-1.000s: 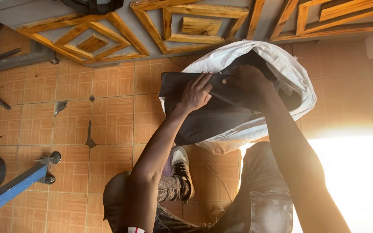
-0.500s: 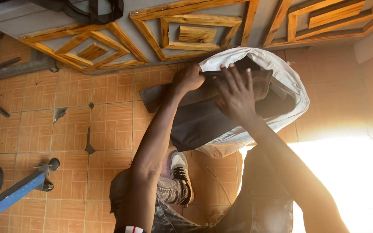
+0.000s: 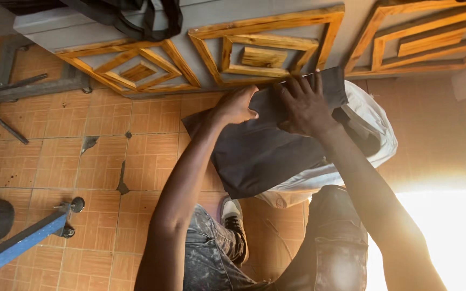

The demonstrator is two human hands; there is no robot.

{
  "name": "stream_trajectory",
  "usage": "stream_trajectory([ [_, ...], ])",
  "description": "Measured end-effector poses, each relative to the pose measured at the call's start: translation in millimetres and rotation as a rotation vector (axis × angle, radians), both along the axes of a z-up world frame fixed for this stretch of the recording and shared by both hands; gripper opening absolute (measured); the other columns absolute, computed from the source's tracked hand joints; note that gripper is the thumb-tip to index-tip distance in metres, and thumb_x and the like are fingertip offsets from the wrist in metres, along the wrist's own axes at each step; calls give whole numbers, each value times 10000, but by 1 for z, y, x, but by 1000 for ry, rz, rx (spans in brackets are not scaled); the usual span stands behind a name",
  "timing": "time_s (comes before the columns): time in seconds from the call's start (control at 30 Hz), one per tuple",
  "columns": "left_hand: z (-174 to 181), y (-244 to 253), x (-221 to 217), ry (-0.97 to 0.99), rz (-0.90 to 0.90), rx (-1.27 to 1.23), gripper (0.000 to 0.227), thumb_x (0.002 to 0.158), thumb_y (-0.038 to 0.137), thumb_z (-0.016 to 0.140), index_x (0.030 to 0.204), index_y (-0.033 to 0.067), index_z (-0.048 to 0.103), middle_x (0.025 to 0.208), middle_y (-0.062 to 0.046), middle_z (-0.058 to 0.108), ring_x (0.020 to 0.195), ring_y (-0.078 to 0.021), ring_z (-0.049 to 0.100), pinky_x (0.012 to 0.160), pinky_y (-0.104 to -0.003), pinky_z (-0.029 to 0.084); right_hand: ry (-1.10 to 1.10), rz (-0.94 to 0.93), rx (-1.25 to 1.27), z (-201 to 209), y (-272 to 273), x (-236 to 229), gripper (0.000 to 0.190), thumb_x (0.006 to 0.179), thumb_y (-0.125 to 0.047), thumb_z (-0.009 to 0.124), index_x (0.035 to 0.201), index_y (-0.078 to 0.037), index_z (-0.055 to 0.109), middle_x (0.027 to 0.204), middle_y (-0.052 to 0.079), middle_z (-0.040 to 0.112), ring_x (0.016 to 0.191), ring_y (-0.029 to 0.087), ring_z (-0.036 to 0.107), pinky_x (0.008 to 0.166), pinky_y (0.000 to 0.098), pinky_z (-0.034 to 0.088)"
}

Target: The person picks up black fabric items from a white bag on the floor, places them onto a stack, and folds them flat by hand.

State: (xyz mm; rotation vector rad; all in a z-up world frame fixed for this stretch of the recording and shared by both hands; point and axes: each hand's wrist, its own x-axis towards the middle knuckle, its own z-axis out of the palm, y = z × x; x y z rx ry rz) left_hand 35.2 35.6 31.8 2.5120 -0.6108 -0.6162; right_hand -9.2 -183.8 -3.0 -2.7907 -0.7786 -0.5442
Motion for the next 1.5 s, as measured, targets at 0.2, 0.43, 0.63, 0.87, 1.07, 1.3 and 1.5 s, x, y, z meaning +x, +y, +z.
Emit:
stream_trajectory([
  [0.2, -18, 25, 10, -58, 86, 12, 573, 776, 138, 711, 1315, 81, 523, 1284, -158, 574, 1200, -392, 525, 975, -552, 433, 86, -125, -180, -13, 10, 42, 535, 754, -407, 720, 1228, -198, 588, 1190, 25, 566, 1059, 229, 596, 1081, 576, 260],
  [0.43, 41, 72, 1, -132, 168, 245, 190, 769, 196, 688, 935, 104, 687, 906, -88, 702, 917, -318, 677, 772, -480, 555, 30, -157, 3, 69, 35, 33, 90, 899, -253, 639, 881, -274, 724, 803, -38, 692, 835, 187, 673, 878, 415, 379],
  [0.63, 162, 85, -16, -555, 332, 214, 191, 703, 203, 769, 781, 38, 712, 861, -131, 541, 854, -336, 568, 718, -452, 467, 32, -280, 50, 217, 56, 31, 45, 773, -254, 692, 774, -271, 733, 777, -31, 594, 781, 193, 607, 772, 384, 425],
  [0.87, 291, 114, -4, -957, 374, 416, 185, 621, 242, 801, 667, 130, 662, 661, -59, 525, 658, -255, 552, 662, -425, 368, -99, -360, -63, 373, 89, 42, 127, 727, -351, 763, 701, -237, 715, 719, -11, 471, 749, 200, 551, 807, 409, 399],
  [1.07, 363, 144, 35, -656, 636, 327, 202, 871, 356, 598, 965, 195, 676, 623, -84, 652, 576, -326, 687, 512, -474, 534, -253, -438, -176, 447, 103, 77, 263, 650, -199, 765, 558, -319, 549, 468, -106, 329, 416, 114, 438, 751, 318, 363],
  [1.3, 485, 125, 54, -989, 700, 195, 256, 770, 213, 714, 1022, 178, 695, 629, -54, 667, 532, -252, 673, 490, -376, 523, -254, -532, 62, 511, 101, 112, 85, 820, -229, 670, 789, -307, 659, 447, -114, 511, 469, 102, 607, 743, 302, 385],
  [1.5, 536, 115, 77, -1207, 653, -57, 447, 732, 232, 713, 1160, 113, 665, 826, -54, 677, 783, -204, 675, 615, -302, 544, -265, -484, 257, 576, 96, 140, 116, 817, -157, 691, 896, -239, 711, 588, -54, 643, 583, 140, 668, 692, 271, 427],
])
